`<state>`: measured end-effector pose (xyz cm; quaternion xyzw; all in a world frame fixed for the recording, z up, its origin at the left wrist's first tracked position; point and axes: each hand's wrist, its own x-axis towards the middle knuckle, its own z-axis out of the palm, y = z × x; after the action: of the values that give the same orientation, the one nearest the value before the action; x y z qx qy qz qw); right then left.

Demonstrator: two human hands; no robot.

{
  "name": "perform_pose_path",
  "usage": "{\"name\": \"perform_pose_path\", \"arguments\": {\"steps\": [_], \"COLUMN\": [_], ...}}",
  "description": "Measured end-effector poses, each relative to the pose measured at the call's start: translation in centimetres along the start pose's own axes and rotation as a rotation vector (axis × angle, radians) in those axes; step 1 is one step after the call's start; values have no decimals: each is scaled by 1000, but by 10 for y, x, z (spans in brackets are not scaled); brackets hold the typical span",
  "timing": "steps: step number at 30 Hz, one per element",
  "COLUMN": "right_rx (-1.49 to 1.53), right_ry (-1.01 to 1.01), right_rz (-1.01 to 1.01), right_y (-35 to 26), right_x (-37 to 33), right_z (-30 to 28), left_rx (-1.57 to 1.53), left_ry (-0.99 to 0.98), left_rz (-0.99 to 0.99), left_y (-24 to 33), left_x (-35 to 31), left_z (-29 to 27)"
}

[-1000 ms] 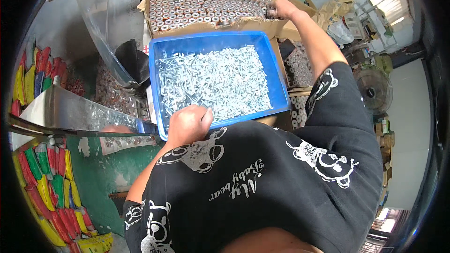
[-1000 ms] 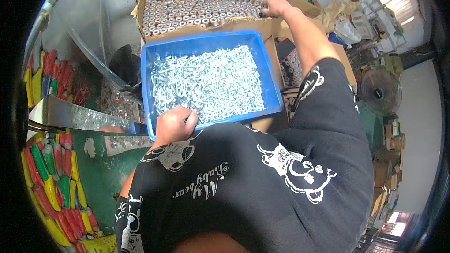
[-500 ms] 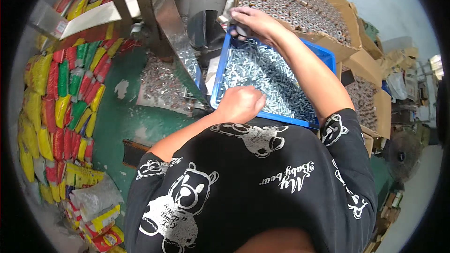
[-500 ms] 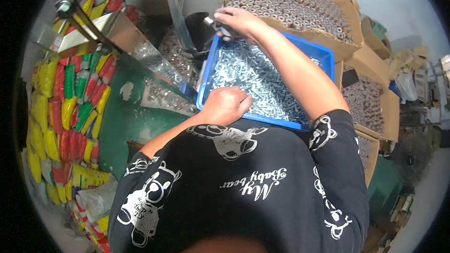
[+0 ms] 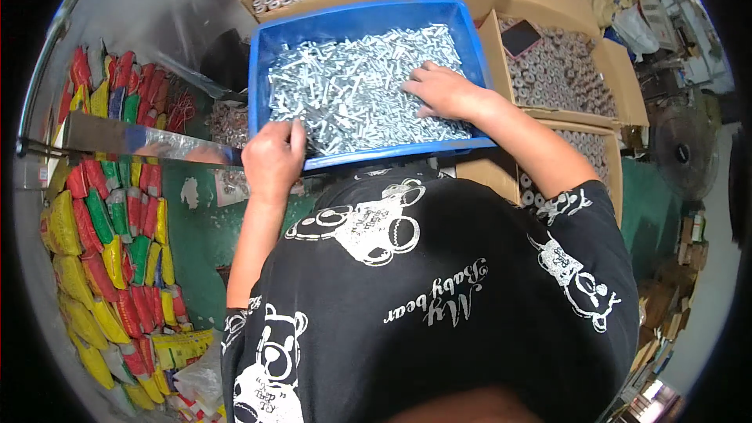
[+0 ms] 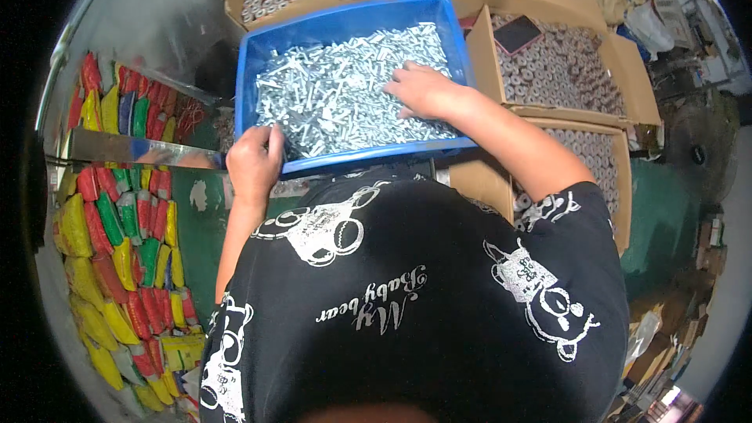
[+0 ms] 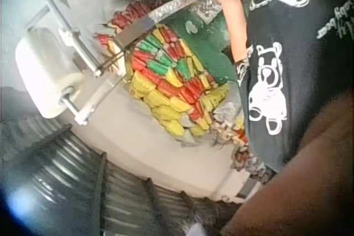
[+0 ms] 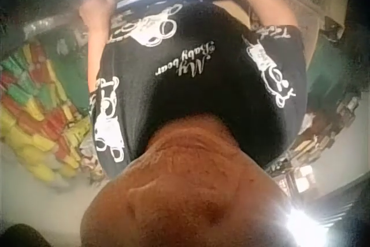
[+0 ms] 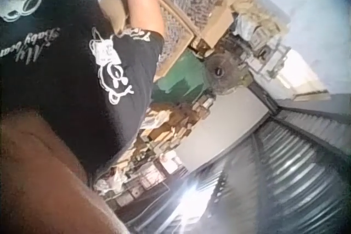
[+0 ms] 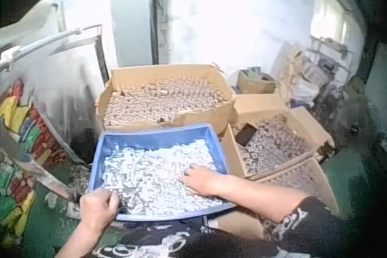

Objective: Sorting metal bolts into a blue tray within a warehouse environment.

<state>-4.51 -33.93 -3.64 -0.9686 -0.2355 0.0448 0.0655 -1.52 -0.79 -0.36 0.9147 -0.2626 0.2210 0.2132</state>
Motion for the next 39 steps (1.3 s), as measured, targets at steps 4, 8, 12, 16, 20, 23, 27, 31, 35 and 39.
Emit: {"name": "perform_pose_path", "arguments": {"steps": [4,8,12,16,20,23,27,31,35,39], "right_rx": [29,389,314,303,304,600,1111,380,271,128], "right_ry": [-77,-90,-19,83,163,254,167,398,-1,-52], "right_rz": [58,223,155,204,132,217,404,-47,195,184], "right_y": [1,7,18,20,21,12,16,17,-8,-8], "right_x": [4,6,7,9,10,9,21,82,138,138], "right_z": [4,2,1,-6,-9,-17,-30,-15,4,12], "left_rx": [-3,-10,-19,-12,-7,-46,-38,-58,-150,-291], "left_ry": [-93,-112,-111,-103,-99,-94,-109,-129,-178,-325], "left_rz": [-55,-103,-125,-118,-120,-121,-100,-56,-56,-16], "left_y": [5,7,9,9,10,11,9,2,-11,-24], "left_x": [4,3,3,4,2,0,0,2,2,-5], "left_z": [1,2,1,1,1,-3,-3,-1,-7,-19]}}
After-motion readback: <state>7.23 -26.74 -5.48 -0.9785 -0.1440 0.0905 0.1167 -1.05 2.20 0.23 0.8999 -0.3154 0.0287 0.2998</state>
